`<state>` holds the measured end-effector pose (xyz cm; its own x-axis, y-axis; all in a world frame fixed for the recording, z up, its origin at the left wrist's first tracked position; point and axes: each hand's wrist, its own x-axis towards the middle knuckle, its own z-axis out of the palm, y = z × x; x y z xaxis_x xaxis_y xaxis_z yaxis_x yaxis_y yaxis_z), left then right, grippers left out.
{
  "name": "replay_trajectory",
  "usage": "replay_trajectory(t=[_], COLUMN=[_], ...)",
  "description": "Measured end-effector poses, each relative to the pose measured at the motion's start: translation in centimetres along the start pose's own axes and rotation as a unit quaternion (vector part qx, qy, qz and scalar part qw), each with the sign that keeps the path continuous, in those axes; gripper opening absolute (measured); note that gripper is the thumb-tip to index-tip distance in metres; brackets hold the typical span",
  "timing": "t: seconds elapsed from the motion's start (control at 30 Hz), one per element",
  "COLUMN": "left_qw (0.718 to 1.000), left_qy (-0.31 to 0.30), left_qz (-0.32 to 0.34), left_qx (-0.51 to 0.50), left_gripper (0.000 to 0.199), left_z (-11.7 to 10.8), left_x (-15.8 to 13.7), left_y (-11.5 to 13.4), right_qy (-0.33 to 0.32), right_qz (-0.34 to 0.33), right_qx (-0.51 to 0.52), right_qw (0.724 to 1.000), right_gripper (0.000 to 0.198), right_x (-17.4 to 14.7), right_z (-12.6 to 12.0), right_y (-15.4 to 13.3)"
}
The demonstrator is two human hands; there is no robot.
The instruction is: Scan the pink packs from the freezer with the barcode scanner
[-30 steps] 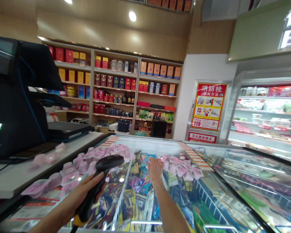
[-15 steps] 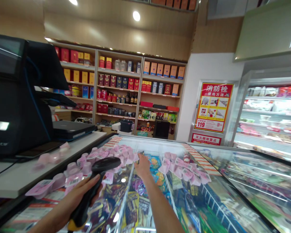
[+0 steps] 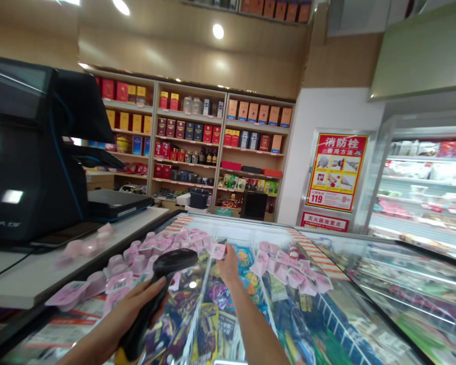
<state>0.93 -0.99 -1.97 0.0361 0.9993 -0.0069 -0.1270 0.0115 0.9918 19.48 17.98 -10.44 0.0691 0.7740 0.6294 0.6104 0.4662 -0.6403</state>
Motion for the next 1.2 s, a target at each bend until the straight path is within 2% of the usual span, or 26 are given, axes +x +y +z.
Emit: replay_trajectory(t=[0.17,0.27,0.33,0.4,0.5,0.67,0.83,0.93,1.0,1.1,1.2], left_qw=[1.0,1.0,1.0,1.0,1.0,1.0,1.0,1.0,1.0,1.0,1.0], left_qy=[-0.017,-0.015,-0.006,-0.002,-0.006,-0.009,-0.013,-0.01,-0.013,-0.016,-0.011], left_qz=[-0.004,-0.011,-0.013,-0.009,-0.011,-0.012,-0.009,-0.01,-0.011,-0.006,0.002], left_qx=[0.013,0.011,0.001,-0.009,-0.018,-0.016,-0.019,-0.016,-0.012,-0.008,0.006], left_gripper=[0.033,0.033,0.033,0.033,0.032,0.03,0.027,0.028,0.029,0.029,0.031], left_z=[1.4,1.5,1.4,1.1,0.8,0.5,0.3,0.2,0.1,-0.1,-0.5], left_x=[-0.4,-0.4,-0.2,0.1,0.4,0.6,0.7,1.1,1.5,1.9,2.2], left_y=[0.5,0.6,0.6,0.5,0.2,0.1,0.4,0.3,0.1,-0.4,-0.7], right_qy=[0.012,0.014,0.026,0.036,0.031,0.026,0.012,-0.005,-0.014,-0.033,-0.094], right_qz=[-0.002,0.006,0.02,0.038,0.062,0.073,0.094,0.079,0.053,0.029,0.023], right_qx=[0.0,-0.066,-0.166,-0.269,-0.368,-0.426,-0.432,-0.399,-0.37,-0.307,-0.235], right_qw=[1.0,0.998,0.986,0.962,0.927,0.901,0.897,0.914,0.927,0.951,0.967], right_gripper=[0.035,0.032,0.028,0.025,0.023,0.027,0.042,0.052,0.05,0.043,0.042], right_x=[-0.2,-0.4,-0.7,-1.1,-1.6,-1.8,-1.3,-0.6,0.0,1.3,2.7], right_z=[-1.5,-2.4,-3.4,-4.6,-6.6,-9.0,-10.5,-10.2,-9.1,-6.2,-2.2], right_y=[-0.7,-0.9,-0.5,0.3,1.8,3.8,4.5,3.7,2.5,0.7,-0.5])
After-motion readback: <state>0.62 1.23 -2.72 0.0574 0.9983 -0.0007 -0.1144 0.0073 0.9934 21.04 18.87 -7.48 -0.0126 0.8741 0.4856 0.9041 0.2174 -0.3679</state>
